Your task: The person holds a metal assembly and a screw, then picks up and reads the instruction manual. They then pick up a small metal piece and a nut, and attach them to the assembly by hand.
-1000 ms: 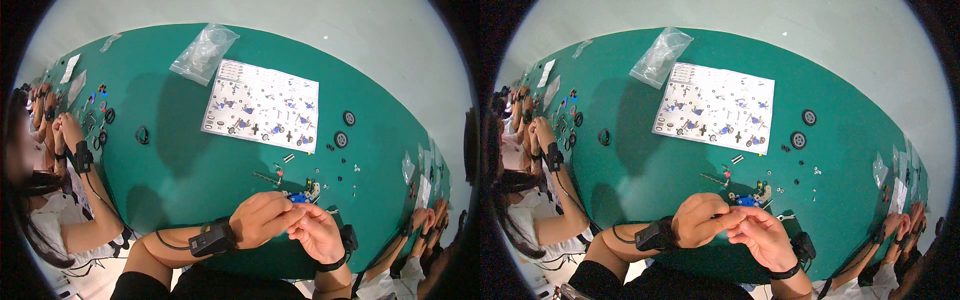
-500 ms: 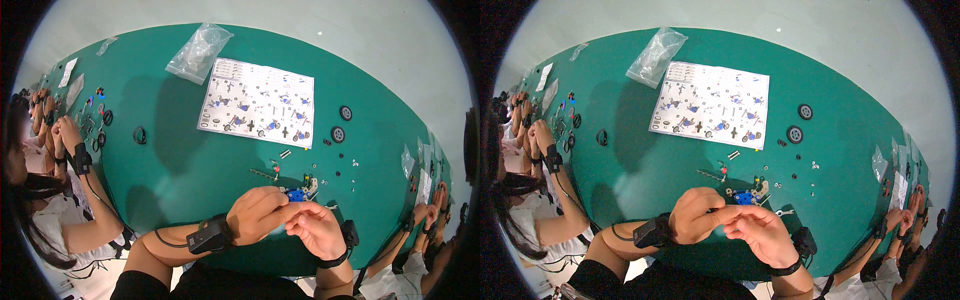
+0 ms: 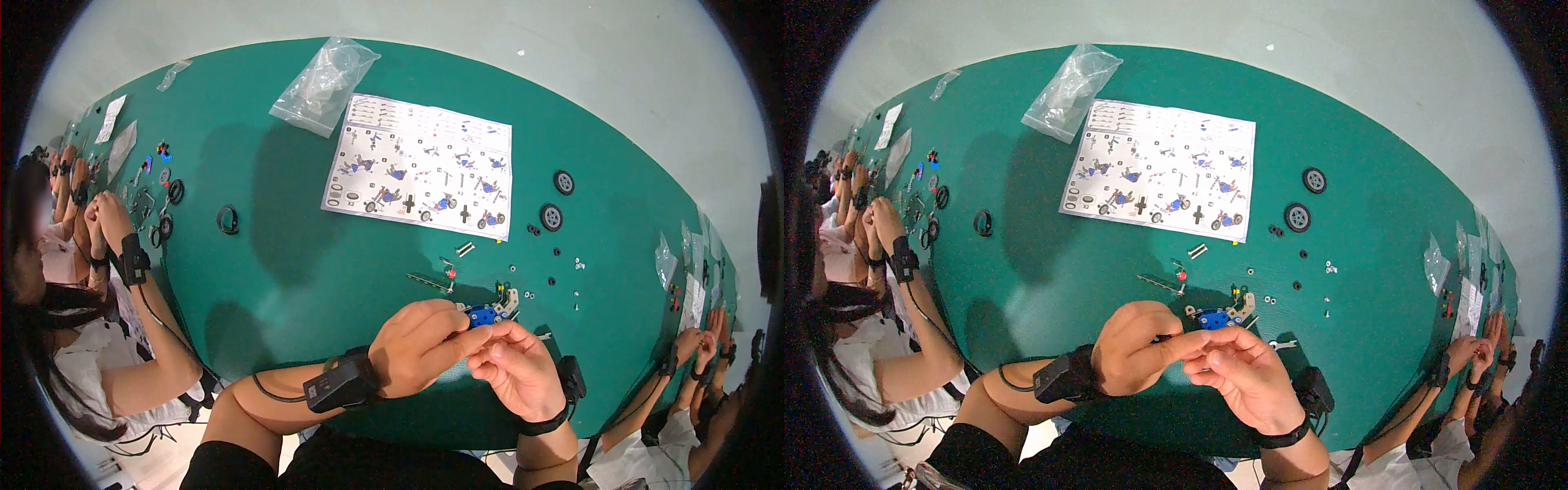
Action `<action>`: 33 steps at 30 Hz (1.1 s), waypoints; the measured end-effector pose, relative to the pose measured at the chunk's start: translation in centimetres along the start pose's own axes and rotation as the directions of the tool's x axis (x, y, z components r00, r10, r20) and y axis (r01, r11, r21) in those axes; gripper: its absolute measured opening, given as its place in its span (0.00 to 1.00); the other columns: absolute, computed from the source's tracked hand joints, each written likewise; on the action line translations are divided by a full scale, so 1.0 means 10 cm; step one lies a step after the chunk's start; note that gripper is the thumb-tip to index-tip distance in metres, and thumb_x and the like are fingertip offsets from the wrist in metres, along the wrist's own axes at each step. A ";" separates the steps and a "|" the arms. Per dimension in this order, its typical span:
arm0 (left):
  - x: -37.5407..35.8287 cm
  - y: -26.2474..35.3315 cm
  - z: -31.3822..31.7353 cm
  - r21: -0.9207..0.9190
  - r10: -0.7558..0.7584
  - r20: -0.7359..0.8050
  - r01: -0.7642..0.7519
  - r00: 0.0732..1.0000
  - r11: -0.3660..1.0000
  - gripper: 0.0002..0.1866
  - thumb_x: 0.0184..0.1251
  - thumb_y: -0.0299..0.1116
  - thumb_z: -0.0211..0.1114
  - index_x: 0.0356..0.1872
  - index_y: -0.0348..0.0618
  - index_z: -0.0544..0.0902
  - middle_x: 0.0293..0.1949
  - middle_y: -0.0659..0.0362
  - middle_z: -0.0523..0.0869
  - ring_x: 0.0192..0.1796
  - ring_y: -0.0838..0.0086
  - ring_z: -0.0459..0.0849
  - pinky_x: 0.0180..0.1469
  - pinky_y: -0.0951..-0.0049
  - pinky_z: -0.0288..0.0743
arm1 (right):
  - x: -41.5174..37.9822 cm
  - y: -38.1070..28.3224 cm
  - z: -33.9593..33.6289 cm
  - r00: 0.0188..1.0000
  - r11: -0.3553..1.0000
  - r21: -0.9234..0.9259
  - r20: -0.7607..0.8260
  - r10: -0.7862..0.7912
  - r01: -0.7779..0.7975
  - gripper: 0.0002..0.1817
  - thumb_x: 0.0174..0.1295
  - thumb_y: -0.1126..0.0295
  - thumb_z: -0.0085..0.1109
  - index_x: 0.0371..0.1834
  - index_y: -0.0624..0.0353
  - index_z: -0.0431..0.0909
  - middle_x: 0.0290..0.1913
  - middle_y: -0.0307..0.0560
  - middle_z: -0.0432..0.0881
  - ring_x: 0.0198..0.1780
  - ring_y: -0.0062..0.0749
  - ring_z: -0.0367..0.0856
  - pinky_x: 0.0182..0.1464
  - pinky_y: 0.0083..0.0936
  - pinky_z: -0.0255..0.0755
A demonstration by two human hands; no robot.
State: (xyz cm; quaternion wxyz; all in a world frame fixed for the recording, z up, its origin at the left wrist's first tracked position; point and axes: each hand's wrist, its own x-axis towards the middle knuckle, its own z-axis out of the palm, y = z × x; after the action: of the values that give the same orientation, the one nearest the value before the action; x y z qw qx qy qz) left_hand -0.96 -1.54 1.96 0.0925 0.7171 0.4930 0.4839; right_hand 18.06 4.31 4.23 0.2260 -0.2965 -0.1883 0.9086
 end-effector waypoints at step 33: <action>0.03 0.03 0.00 0.032 0.046 -0.021 -0.045 0.999 0.998 0.24 0.38 0.26 0.69 0.45 0.44 0.87 0.33 0.61 0.74 0.37 0.67 0.78 0.38 0.69 0.74 | 0.01 0.04 -0.01 1.000 1.000 0.028 0.003 -0.001 0.001 0.10 0.68 0.78 0.53 0.51 0.67 0.74 0.42 0.55 0.83 0.43 0.37 0.86 0.48 0.29 0.84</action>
State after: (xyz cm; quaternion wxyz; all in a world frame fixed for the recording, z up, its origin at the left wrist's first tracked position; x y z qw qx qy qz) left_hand -0.75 -1.41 2.29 0.0649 0.7242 0.4850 0.4858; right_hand 17.94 4.03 3.98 0.2305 -0.2920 -0.1762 0.9114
